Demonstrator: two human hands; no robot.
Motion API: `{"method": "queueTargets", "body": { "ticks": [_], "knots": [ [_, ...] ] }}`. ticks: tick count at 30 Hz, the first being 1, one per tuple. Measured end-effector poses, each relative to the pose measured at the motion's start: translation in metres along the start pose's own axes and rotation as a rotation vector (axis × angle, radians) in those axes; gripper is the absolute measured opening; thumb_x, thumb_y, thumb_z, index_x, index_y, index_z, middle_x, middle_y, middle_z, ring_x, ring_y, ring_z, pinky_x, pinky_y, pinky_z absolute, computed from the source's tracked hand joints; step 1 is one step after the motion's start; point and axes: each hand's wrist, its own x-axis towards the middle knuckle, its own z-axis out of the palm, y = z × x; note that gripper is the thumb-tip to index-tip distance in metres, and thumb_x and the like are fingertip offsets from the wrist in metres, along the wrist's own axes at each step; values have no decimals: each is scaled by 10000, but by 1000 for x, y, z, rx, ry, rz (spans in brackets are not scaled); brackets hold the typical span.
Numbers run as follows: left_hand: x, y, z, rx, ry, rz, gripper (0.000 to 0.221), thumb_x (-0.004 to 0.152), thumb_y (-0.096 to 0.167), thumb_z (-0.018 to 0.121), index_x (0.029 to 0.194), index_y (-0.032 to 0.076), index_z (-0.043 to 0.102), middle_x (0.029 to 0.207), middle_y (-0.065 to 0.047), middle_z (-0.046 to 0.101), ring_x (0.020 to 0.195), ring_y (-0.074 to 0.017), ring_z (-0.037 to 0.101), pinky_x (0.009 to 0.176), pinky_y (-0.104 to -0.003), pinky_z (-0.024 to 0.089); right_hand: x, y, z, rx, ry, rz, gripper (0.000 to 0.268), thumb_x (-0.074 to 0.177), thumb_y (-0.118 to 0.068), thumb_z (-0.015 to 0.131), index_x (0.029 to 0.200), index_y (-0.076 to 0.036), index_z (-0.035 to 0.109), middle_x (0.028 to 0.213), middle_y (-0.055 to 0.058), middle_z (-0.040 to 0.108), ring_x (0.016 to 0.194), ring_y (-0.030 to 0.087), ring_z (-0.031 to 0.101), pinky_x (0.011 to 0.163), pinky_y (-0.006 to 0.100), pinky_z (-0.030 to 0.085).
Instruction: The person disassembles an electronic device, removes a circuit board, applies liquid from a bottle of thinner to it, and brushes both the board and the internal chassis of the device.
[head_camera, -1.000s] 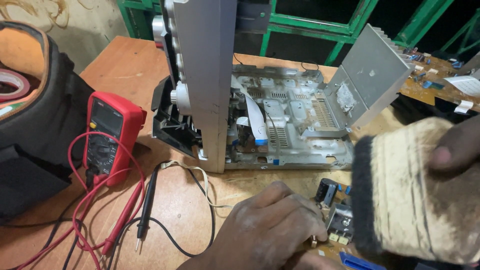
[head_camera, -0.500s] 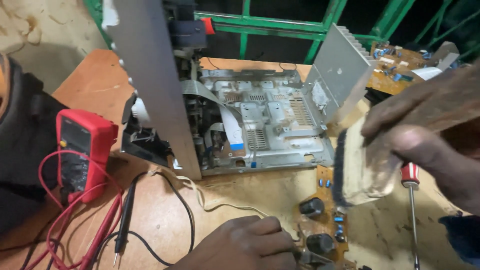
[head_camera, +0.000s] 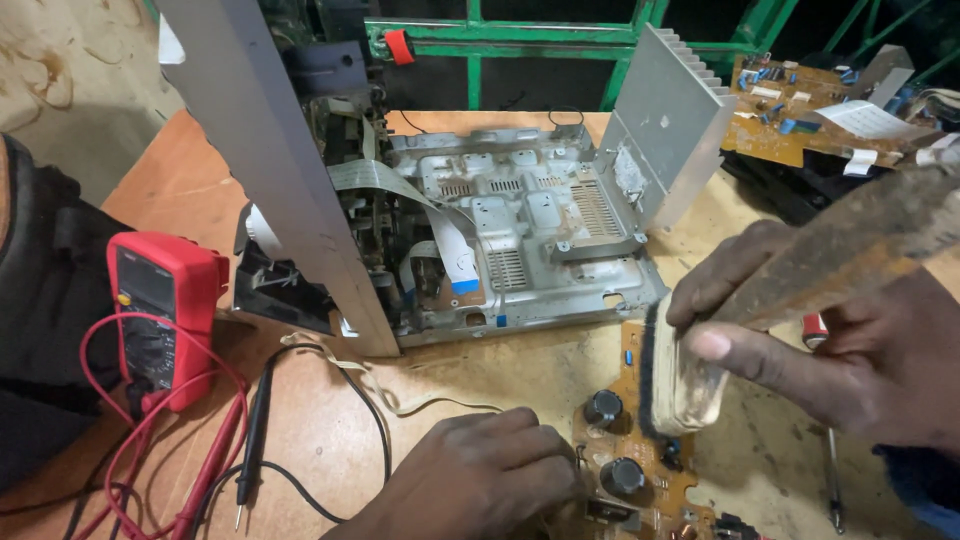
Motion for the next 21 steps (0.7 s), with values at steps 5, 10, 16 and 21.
{"method": "queueTargets", "body": {
  "ticks": [5, 10, 16, 21],
  "knots": [
    [-3, 0, 14, 169, 49, 160, 328, 1138, 280, 423, 1302, 85, 630, 1206, -97, 659, 812, -275, 550, 647, -391, 433, -13, 4, -1, 111, -18, 15, 170, 923, -172, 571, 1070, -94, 607, 1097, 69, 756, 1102, 190, 805, 934, 317, 687],
    [-9, 6, 20, 54, 35, 81, 276, 1127, 222, 511, 1367, 99, 570, 1128, -105, 661, 745, -306, 624, 622, -434, 480, -3, -20, 18, 566, -317, 64, 168, 995, -310, 584, 1014, -167, 668, 1069, 62, 835, 962, 198, 825, 805, 371, 659],
    [-12, 2, 18, 30, -7, 17, 411, 1070, 291, 476, 1418, 88, 559, 1290, -147, 709, 866, -377, 701, 642, -474, 507, 5, -14, 33, 703, -328, 104, 162, 908, -306, 697, 834, -162, 693, 783, 27, 760, 713, 156, 758, 686, 328, 596],
    [-14, 1, 31, 96, 65, -20, 333, 1023, 230, 571, 1331, 104, 589, 1071, -90, 703, 791, -345, 681, 530, -478, 459, 0, 1, 52, 890, -467, 116, 299, 946, -353, 728, 788, -112, 651, 694, 90, 671, 549, 213, 628, 515, 345, 500]
  ]
}}
